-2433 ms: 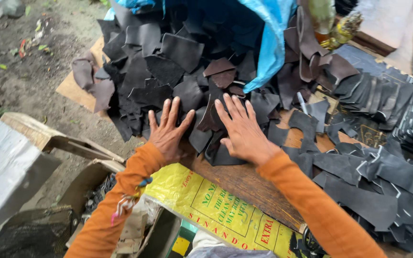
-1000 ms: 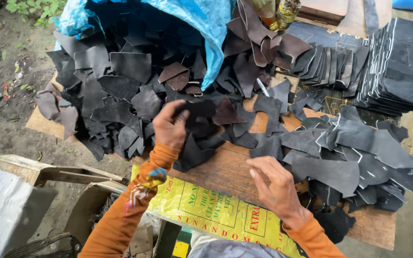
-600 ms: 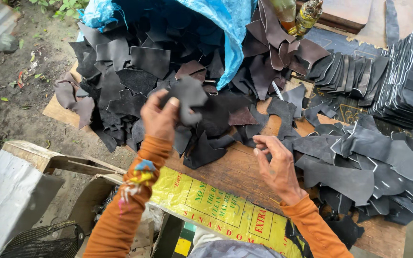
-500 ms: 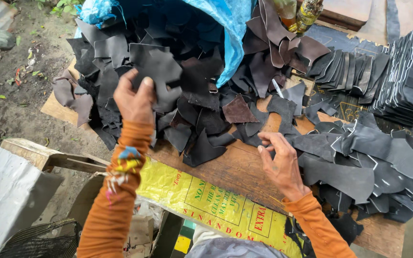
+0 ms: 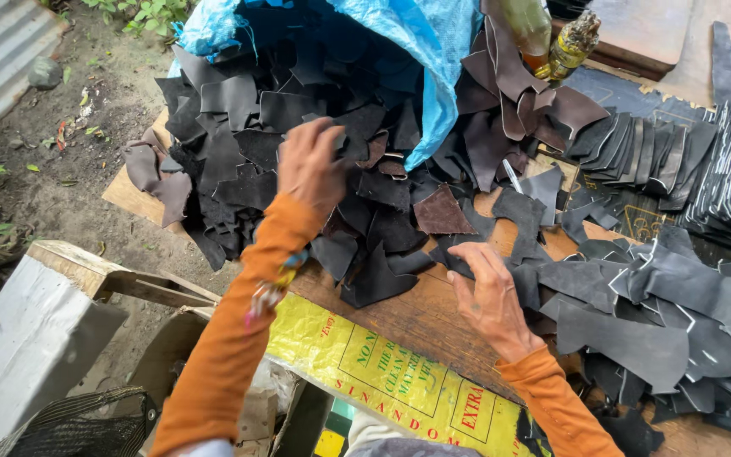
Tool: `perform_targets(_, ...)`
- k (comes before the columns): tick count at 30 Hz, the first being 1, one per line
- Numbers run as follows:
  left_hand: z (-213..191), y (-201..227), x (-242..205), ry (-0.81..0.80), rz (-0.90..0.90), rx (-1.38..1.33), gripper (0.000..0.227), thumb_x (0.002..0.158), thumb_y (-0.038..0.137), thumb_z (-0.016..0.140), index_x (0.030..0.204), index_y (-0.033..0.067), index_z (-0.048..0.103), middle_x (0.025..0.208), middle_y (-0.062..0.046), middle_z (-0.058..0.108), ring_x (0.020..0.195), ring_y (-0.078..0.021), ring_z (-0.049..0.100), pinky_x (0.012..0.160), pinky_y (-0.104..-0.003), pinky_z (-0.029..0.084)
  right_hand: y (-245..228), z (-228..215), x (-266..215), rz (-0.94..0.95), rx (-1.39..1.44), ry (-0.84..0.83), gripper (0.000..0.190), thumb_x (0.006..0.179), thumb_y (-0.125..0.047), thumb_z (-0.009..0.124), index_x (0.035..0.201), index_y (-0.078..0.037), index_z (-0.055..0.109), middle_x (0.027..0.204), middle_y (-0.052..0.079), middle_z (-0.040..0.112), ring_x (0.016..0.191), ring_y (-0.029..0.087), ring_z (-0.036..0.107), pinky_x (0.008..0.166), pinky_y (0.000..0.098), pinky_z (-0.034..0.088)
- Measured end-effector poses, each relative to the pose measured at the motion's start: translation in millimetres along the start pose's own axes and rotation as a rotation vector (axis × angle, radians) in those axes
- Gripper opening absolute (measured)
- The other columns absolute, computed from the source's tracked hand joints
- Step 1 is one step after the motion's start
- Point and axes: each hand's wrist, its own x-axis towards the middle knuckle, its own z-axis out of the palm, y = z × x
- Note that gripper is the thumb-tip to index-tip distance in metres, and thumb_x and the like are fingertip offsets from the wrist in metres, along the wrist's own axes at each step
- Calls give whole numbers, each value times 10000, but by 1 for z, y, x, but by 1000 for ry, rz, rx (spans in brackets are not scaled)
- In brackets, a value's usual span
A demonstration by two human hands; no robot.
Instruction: The person sorts through a large pile of black leather scraps on a wooden table, picking up and inspecting individual pieces. They use a white marker to mark specific pieces and a pair of scissors to trim edges, organizing the material into smaller piles.
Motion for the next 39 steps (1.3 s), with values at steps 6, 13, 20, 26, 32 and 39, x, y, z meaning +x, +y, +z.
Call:
perform_targets(6,75,6,66,-273,-204,67,708,856,417,844,1307,-45,554,1211,-219,553,1145,-385,494,926,-501,422,-14,14,-15,-45,-25,-51,349,816,-5,702,1156,20,628,1147,176,652,1076,343,634,943,413,505)
perform_targets(13,58,-7,87,-215,-135,-12,408,757,105,740,1135,-13,643,1129,-204,618,1065,-389,612,870,-470,543,-7,-2,-30,-5,-9,-36,341,802,-9,719,1135,13,649,1150,170,671,1094,331,656,947,403,521)
perform_targets(20,-63,-38,59,183,-385,-835,367,932,-150,662,1286,-61,628,1168,-139,736,1048,-184,746,897,-296,636,-8,-18,-32,105,18,-32,323,814,-17,704,1132,17,654,1121,161,680,1035,315,679,885,376,535)
perform_targets(26,-71,-33,39,36,-544,-963,301,911,-116,703,1205,-57,674,1076,-120,754,948,-146,737,816,-263,635,-14,-14,-35,35,31,-40,309,826,-16,686,1133,11,661,1105,159,686,1050,326,678,908,385,526)
perform_targets(32,-63,-28,38,-2,-661,-1056,282,918,-106,667,1195,-56,659,1088,-149,743,857,-174,738,637,-294,643,-15,-23,-41,48,9,-22,305,820,-11,688,1122,17,655,1107,165,679,1039,326,677,905,384,527)
perform_targets(39,-69,-15,43,256,-134,-18,732,776,109,884,1356,-151,522,1330,-422,478,1172,-461,541,956,-483,546,4,-24,-34,111,-15,0,292,842,-22,695,1130,1,658,1055,148,681,917,282,684,810,352,542)
